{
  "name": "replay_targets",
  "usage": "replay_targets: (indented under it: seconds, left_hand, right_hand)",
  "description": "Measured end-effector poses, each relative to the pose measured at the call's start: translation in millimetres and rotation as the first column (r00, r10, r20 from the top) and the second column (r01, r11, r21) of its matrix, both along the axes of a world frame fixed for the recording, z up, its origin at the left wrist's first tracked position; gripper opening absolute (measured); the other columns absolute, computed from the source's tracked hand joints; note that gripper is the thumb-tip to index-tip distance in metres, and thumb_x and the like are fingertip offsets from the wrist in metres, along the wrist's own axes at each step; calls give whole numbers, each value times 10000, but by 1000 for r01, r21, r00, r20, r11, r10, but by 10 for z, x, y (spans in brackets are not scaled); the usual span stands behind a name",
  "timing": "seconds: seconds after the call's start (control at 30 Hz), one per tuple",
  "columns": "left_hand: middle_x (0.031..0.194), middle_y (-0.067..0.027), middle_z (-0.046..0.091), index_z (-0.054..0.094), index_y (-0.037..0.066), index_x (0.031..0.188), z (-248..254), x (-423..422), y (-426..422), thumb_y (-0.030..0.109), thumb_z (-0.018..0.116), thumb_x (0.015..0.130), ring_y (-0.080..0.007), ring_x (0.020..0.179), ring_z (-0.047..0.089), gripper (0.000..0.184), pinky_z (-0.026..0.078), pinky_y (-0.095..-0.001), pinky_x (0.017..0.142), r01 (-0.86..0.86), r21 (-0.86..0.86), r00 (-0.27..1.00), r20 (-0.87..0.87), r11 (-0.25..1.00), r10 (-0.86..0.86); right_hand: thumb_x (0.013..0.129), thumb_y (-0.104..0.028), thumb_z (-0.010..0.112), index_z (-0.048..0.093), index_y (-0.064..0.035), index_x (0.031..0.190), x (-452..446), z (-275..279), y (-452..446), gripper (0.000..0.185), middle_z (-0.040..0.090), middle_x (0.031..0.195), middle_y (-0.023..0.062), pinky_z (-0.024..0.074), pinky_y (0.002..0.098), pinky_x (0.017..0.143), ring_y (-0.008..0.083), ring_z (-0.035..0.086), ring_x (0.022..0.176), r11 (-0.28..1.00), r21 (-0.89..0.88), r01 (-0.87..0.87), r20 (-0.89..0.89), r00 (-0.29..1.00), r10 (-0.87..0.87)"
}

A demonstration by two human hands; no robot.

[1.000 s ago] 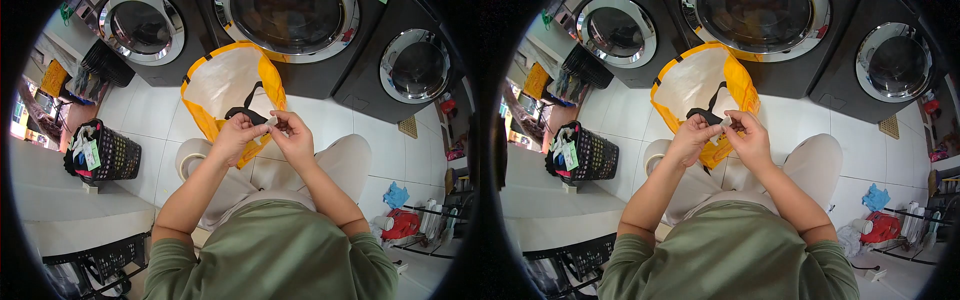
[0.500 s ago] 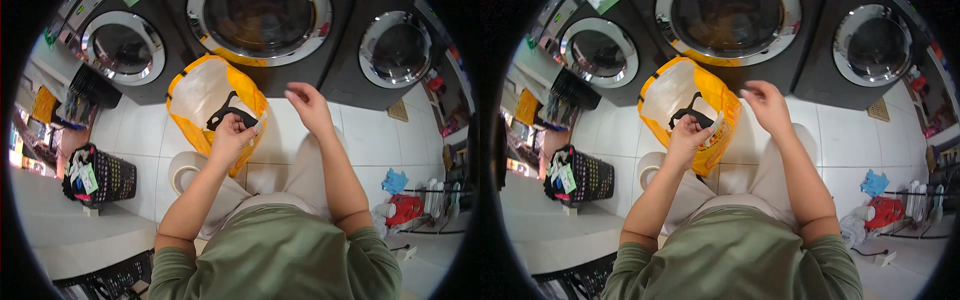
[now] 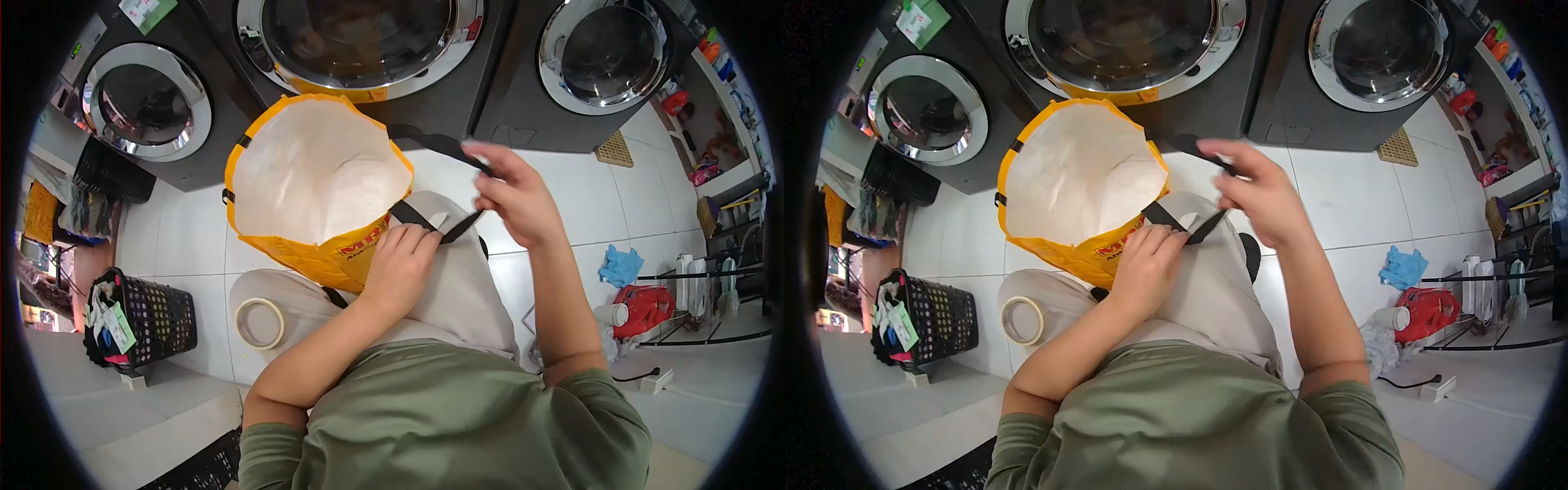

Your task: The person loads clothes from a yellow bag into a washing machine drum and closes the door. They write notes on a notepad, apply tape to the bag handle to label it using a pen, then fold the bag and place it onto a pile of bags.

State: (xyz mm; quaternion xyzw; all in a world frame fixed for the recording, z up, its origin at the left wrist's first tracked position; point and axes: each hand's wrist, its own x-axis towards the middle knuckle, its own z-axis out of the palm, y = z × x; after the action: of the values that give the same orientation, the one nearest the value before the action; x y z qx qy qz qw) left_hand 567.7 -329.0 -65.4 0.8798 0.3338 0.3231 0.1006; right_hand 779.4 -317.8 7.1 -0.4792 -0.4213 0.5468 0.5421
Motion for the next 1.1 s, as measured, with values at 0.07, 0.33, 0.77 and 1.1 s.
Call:
replay_targets:
  seconds: [0.07,0.33,0.77,1.1]
  left_hand:
    - [1074,-126,609,644,46,1104,2,-16,-73,40,661,761,-294,1018,578,343,452,-416,863,18,-38,1000,5,999,-18]
    - [1349,-190,497,625,61,1210,97,49,-186,125,672,751,-344,1168,525,466,424,-438,962,35,-100,993,-112,994,-46]
    - [1340,-261,455,625,95,1234,66,60,-152,145,687,751,-326,997,560,490,438,-437,906,59,-107,992,-101,993,-69]
    - [1335,-262,451,665,56,1125,33,79,-143,133,692,749,-370,1062,556,385,440,-448,938,54,-146,997,-51,988,-62]
  right_hand:
    - [828,2,615,693,-47,1103,282,-294,-180,290,600,928,57,499,256,666,102,557,716,988,-119,96,20,995,-94]
    - [860,-104,680,714,9,942,129,-476,-457,143,635,939,164,519,327,677,209,625,741,884,439,158,768,446,-461]
    - [835,-135,760,707,10,933,-171,-629,-58,183,650,794,18,460,220,612,87,546,650,951,-246,187,263,957,-120]
    - [673,-44,797,695,-73,828,-246,-766,-256,187,589,846,41,459,323,597,214,537,725,783,606,-143,741,459,-490]
